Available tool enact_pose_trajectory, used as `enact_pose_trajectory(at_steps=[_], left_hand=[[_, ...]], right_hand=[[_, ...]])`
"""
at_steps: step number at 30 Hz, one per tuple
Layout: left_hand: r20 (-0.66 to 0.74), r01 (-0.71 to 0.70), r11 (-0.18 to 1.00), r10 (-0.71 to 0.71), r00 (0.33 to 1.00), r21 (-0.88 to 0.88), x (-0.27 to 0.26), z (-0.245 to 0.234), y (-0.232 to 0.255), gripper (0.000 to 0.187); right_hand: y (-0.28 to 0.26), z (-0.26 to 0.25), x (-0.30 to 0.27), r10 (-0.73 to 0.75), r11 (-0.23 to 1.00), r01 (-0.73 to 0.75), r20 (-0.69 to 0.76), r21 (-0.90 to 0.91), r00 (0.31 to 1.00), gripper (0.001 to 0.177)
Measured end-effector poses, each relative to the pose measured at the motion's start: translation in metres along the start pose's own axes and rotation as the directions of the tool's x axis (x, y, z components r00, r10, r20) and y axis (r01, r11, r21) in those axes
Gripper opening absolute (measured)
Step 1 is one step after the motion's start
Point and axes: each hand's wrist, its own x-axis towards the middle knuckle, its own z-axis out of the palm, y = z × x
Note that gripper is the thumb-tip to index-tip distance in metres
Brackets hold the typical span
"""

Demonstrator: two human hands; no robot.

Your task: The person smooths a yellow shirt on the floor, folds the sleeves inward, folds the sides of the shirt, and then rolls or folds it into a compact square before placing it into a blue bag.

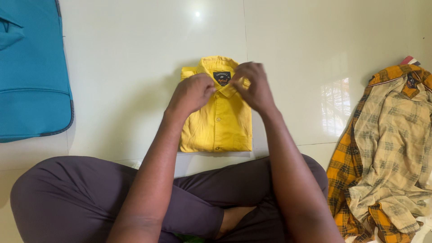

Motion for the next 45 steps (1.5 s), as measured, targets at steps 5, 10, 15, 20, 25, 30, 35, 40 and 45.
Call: enact_pose_trajectory(at_steps=[5,10,15,20,25,30,35,40,45], left_hand=[[-0.296,0.053,0.997,-0.031,0.955,0.064,0.008,0.004,-0.012,0.017],[-0.344,0.131,0.987,-0.156,0.926,-0.094,0.017,0.013,-0.045,0.046],[-0.205,0.276,0.952,-0.298,0.932,-0.13,0.024,0.018,-0.053,0.051],[-0.18,0.296,0.928,-0.339,0.924,-0.228,0.024,0.004,-0.035,0.047],[-0.122,0.261,0.87,-0.338,0.933,-0.419,0.02,-0.007,-0.029,0.031],[-0.247,0.212,0.973,-0.229,0.942,-0.093,0.021,0.003,-0.038,0.031],[-0.249,0.226,0.959,-0.265,0.932,-0.173,0.022,0.018,-0.052,0.033],[-0.318,0.174,0.967,-0.227,0.92,-0.187,0.02,0.015,-0.063,0.029],[-0.268,0.348,0.87,-0.449,0.853,-0.348,0.013,-0.007,-0.062,0.014]], right_hand=[[0.013,-0.01,0.003,0.367,0.915,-0.356,-0.024,0.189,0.93,0.026],[0.018,-0.004,0.004,0.522,0.722,-0.518,0.13,0.46,0.843,0.047],[0.018,0.003,0.004,0.485,0.773,-0.514,0.177,0.371,0.856,0.05],[0.015,0.002,0.006,0.569,0.687,-0.62,0.25,0.379,0.783,0.033],[0.013,-0.004,0.005,0.514,0.694,-0.562,0.237,0.45,0.824,0.025],[0.013,0.006,0.006,0.565,0.759,-0.593,0.181,0.269,0.805,0.035],[0.019,0.013,0.006,0.565,0.784,-0.58,0.135,0.221,0.814,0.036],[0.021,0.015,-0.003,0.427,0.904,-0.427,-0.007,0.02,0.904,0.04],[0.005,0.016,-0.014,0.177,0.979,-0.192,-0.198,-0.061,0.964,0.023]])
